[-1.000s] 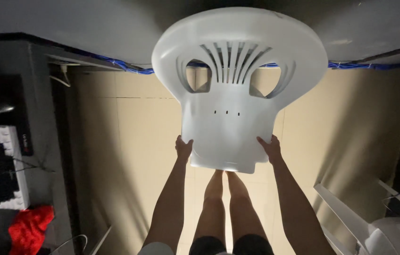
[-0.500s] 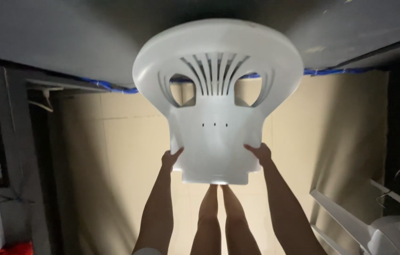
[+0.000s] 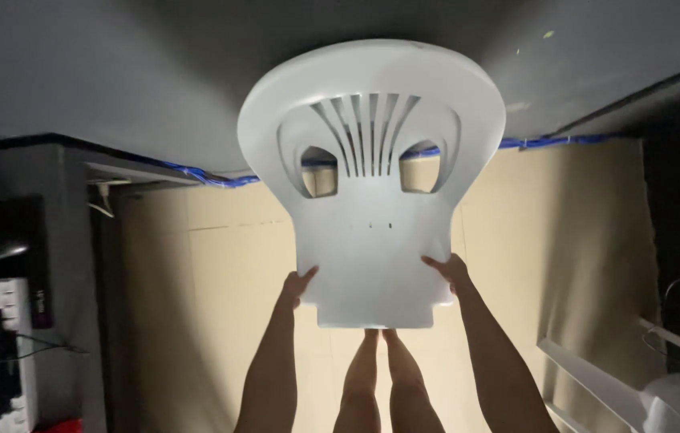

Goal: The person wipes a white plastic chair with a red cloth, then moves several chairs around the room to position them in front of computer desks. The person continues to wipe the chairs with the red cloth.

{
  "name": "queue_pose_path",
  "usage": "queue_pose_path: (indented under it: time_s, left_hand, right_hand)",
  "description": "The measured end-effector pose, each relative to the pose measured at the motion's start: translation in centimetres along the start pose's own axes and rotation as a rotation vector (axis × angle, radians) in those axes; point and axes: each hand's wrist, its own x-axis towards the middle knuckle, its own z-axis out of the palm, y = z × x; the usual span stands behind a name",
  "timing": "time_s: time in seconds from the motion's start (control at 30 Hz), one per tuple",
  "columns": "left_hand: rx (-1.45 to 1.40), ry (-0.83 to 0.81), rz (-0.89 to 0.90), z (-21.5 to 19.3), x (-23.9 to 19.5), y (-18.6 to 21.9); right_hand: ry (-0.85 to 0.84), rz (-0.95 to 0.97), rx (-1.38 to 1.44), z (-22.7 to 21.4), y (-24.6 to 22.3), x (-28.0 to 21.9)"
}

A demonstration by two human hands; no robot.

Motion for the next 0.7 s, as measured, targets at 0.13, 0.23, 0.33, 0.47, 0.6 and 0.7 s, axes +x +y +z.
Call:
queue_pose_path:
  time_s: [0.13,0.23,0.33,0.47,0.6,0.7]
  left_hand:
    - [0.083,0.079,0.035,-0.6,-3.4,1.5]
    - [0.024,0.081,0.016,-1.0,-6.0,2.8]
    - [-0.026,0.132,0.068,-1.4,-9.2,3.9]
    - [-0.030,0.146,0.137,-2.6,-14.3,4.9]
    - [0.113,0.221,0.139,-3.5,-19.5,5.0]
    - [0.103,0.236,0.093,-4.1,-24.1,6.2]
  right_hand:
    - [0.102,-0.045,0.050,0.4,0.2,-1.4]
    - [0.271,-0.041,-0.010,0.4,0.8,-1.1]
    - [0.384,-0.018,-0.153,0.1,-0.3,-3.4]
    - [0.440,-0.001,-0.190,-0.5,-3.2,-10.2]
    - [0.460,-0.031,-0.220,-1.6,-3.2,-15.4]
    - [0.458,-0.019,-0.178,-2.2,-5.4,-20.9]
